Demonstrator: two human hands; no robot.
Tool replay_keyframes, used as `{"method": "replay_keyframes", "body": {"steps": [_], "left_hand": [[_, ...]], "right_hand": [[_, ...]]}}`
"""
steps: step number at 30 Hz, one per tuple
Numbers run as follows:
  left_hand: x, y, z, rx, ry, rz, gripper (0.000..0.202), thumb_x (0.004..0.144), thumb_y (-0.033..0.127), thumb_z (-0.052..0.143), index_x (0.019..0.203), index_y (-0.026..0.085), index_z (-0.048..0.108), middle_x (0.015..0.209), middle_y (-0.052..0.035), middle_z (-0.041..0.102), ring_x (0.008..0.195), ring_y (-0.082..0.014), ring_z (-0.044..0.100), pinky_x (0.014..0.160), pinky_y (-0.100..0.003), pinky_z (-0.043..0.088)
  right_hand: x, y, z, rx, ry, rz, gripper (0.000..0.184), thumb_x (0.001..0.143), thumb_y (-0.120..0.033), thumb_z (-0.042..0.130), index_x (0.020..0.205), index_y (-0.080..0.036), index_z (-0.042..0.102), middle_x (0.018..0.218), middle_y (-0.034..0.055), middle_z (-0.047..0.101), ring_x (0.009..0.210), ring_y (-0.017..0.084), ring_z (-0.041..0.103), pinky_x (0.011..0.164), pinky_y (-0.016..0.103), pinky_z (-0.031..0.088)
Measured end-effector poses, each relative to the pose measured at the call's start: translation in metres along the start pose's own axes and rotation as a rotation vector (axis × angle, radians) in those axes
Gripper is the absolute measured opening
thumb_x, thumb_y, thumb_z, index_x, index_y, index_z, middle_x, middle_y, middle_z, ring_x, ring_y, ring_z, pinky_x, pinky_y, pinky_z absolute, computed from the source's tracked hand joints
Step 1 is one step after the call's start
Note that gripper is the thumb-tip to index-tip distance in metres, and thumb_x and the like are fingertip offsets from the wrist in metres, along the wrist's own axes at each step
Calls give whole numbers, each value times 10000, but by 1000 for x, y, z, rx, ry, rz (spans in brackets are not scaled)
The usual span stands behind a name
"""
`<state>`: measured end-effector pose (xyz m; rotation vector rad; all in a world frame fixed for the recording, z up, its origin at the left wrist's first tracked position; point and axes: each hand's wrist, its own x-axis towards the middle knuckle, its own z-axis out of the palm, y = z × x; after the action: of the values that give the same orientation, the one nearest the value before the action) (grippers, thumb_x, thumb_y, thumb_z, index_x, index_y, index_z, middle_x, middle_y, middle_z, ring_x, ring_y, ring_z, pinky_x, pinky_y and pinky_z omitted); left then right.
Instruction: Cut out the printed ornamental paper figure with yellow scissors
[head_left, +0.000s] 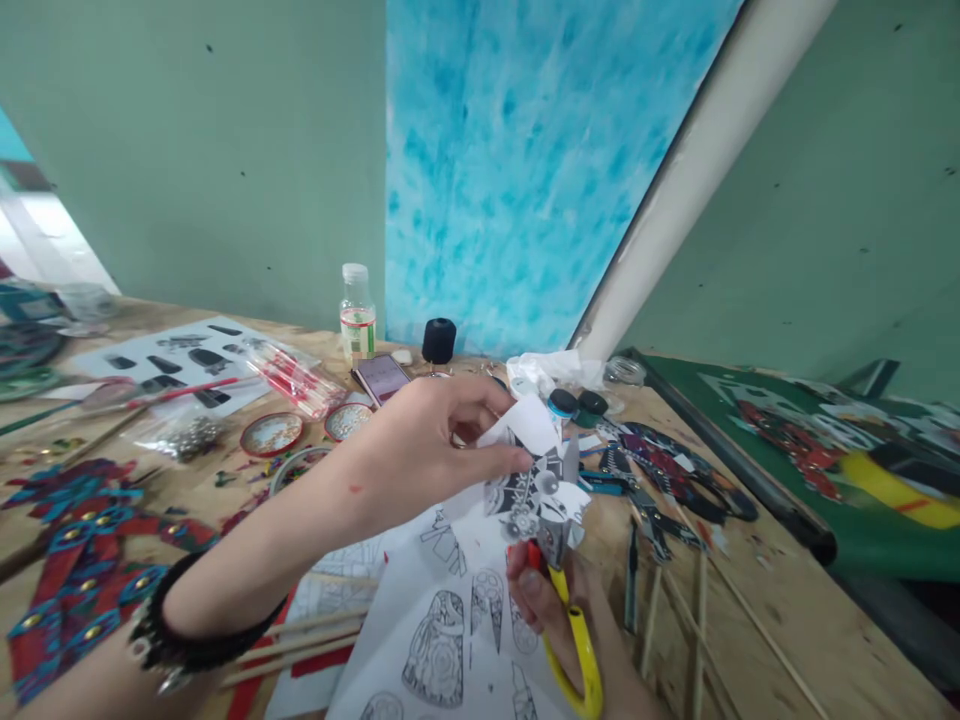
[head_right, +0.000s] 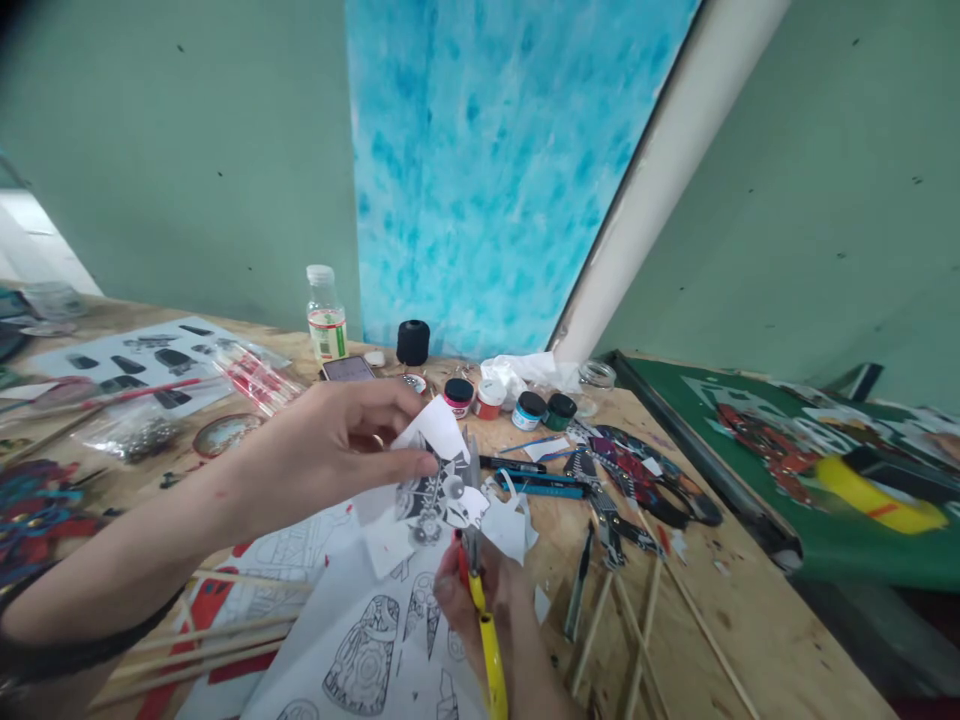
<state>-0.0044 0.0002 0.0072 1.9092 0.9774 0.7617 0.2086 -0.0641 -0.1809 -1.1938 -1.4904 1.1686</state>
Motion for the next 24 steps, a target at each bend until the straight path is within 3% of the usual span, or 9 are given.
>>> {"method": "replay_keyframes", "body": {"steps": [4,8,18,24], "left_hand": [[-3,4,-3,35,125,78,243,869,346,758,1050,202,682,890,-18,763,784,-162,705,709,-273,565],[-4,9,-3,100,180,92,200,862,340,773,1020,226,727,996,-19,788,877,-183,738,785,-287,583],[-7,13,-7,159,153,81,143,854,258,780,997,248,783,1001,14,809,834,-156,760,781,-251,564],[-8,16,-1,156,208,71,113,861,193,770,962,240,789,908,41,809,785,-129,740,733,-231,519]], "right_hand": [[0,-6,0,19,19,-14,468,886,-685,669,860,-219,639,590,-44,485,504,131,433,482,261,358],[1,-6,1,15,11,-3,494,868,-701,680,839,-208,652,592,-41,491,507,124,435,478,245,355],[0,-2,-1,15,-22,-4,554,866,-748,642,857,-195,676,599,-36,485,506,122,402,484,245,337],[-1,-6,-1,-10,2,-6,510,852,-718,690,841,-209,672,623,-22,515,534,139,451,502,256,368]]}}
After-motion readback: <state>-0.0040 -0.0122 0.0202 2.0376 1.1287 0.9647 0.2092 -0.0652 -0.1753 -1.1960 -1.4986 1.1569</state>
